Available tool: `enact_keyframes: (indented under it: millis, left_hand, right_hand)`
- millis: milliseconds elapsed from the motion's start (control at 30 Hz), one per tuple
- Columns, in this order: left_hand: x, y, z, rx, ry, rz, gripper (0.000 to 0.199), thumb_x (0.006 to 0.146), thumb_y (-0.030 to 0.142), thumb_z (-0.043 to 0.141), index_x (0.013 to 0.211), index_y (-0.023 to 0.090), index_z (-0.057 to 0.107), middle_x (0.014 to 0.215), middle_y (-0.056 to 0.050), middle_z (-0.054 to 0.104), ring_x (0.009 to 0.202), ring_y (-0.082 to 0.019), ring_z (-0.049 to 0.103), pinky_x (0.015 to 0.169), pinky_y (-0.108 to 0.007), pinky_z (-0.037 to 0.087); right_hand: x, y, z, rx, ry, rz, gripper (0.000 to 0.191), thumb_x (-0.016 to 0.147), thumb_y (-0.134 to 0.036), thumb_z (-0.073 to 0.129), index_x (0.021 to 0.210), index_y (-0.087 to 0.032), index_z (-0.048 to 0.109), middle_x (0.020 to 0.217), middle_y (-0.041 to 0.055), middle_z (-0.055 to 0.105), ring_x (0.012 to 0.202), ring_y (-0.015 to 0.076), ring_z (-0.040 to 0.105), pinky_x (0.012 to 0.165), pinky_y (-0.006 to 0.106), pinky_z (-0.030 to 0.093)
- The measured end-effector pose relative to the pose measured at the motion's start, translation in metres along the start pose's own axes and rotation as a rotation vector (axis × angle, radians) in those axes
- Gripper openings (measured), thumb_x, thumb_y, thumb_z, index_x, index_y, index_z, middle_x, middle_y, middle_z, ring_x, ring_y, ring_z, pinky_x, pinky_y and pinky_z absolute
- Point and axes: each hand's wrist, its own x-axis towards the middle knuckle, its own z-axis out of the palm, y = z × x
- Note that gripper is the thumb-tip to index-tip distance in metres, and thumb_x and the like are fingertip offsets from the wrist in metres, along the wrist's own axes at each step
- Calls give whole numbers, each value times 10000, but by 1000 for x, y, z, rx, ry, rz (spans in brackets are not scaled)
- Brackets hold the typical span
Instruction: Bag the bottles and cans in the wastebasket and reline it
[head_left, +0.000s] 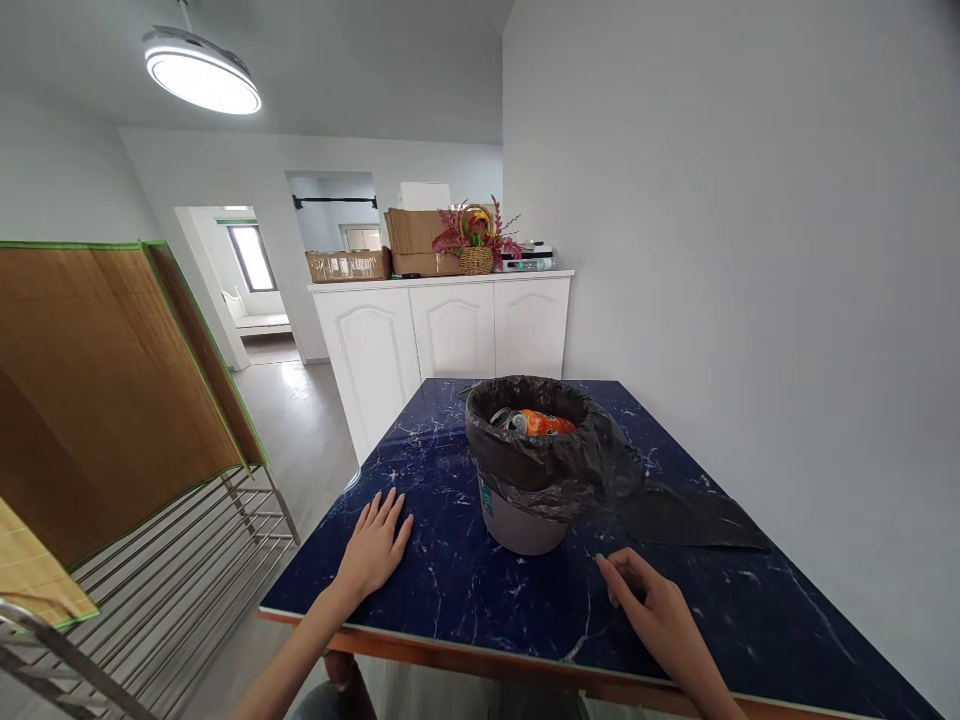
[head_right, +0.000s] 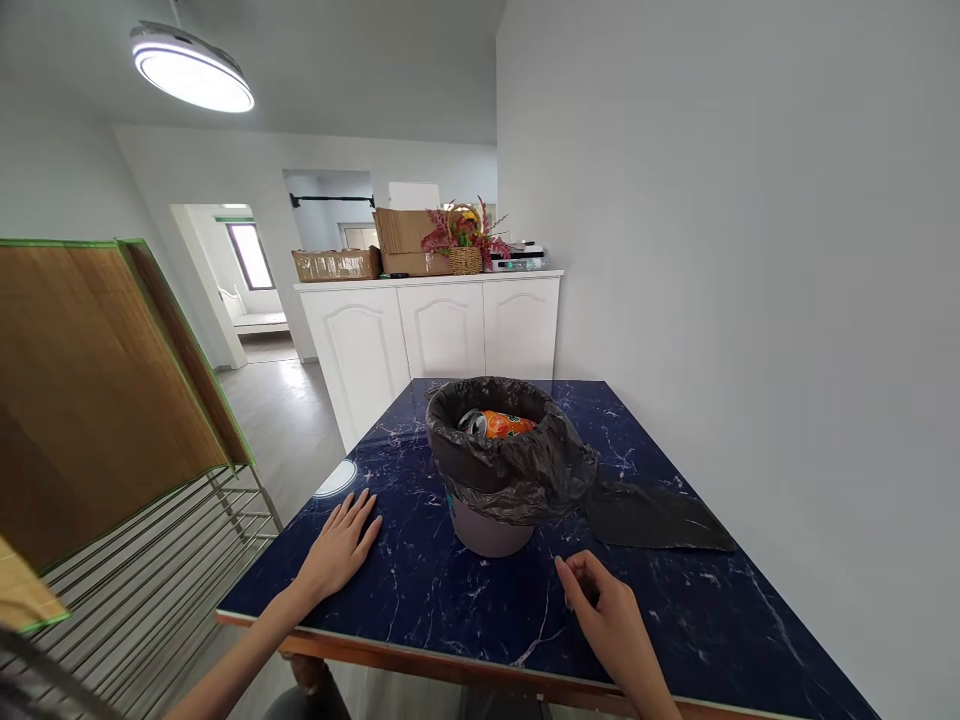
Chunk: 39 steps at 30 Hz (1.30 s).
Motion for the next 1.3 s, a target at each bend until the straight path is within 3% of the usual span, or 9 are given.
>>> enact_keyframes:
  millis: [233, 467, 567, 667, 800, 933, 1100, 1300]
  left_hand:
    - [-4, 4, 3, 22, 0, 12, 601, 1056, 454, 421, 1554, 153, 573, 1671, -136, 470, 1599, -374, 344, 1308, -581, 273]
    - [2, 9, -11, -203, -36, -40, 634, 981, 521, 508, 1470, 141, 646, 1651, -167, 498, 1602, -419, 318, 1312, -626, 201]
    - [31, 16, -29, -387, -93, -50, 614, 883, 639, 616, 1259, 178, 767, 1494, -171, 663, 1492, -429, 497, 1277, -585, 304]
    - [75, 36, -51, -618, -182, -80, 620, 842, 769, 607, 1053, 220, 803, 1195, -154, 808, 1203, -392, 715, 1107, -503, 500]
    - [131, 84, -75, -970, -253, -112, 817, 891, 890, 407, 1142, 201, 767, 1225, -151, 793, 1133, -326, 735, 931, -381, 570]
    - [164, 129, -89, -1197, -300, -144, 821, 824, 951, 451, 911, 195, 760, 959, -143, 801, 923, -293, 736, 803, -361, 559]
    - [177, 151, -100, -1359, -280, -172, 519, 788, 716, 758, 727, 204, 697, 722, -62, 732, 723, -215, 671, 691, -312, 508]
    - [175, 149, -114, -1469, -230, -140, 342, 727, 463, 867, 867, 163, 780, 879, -100, 800, 793, -216, 717, 709, -294, 527]
  right_hand:
    - [-1, 1, 0, -13, 11, 5, 503, 979, -729, 554, 818, -256, 605, 675, -14, 543, 596, 174, 511, 565, 290, 390]
    - [5, -7, -2, 75, -45, 36, 543, 954, -763, 566, 774, -253, 616, 658, -13, 545, 564, 168, 487, 575, 305, 426]
    - [22, -30, -16, 211, -49, -1, 557, 945, -763, 591, 738, -247, 623, 678, 6, 585, 624, 184, 548, 637, 313, 477]
    - [49, -58, -38, 385, 9, 52, 578, 909, -812, 593, 785, -253, 678, 709, 39, 660, 660, 217, 594, 636, 335, 499]
    - [83, -92, -67, 596, -68, 181, 657, 919, -860, 482, 977, -262, 748, 936, 114, 792, 784, 292, 719, 637, 387, 556]
    - [95, -121, -79, 731, -240, 250, 626, 991, -779, 451, 1168, -255, 747, 1065, 122, 819, 1031, 327, 773, 796, 424, 622]
    - [92, -149, -82, 693, -266, 201, 362, 1000, -569, 660, 1128, -250, 772, 1087, 94, 828, 1104, 301, 769, 886, 396, 638]
    - [95, -156, -86, 644, -260, 169, 249, 975, -454, 754, 1069, -226, 791, 1084, 96, 829, 1027, 271, 788, 891, 357, 645]
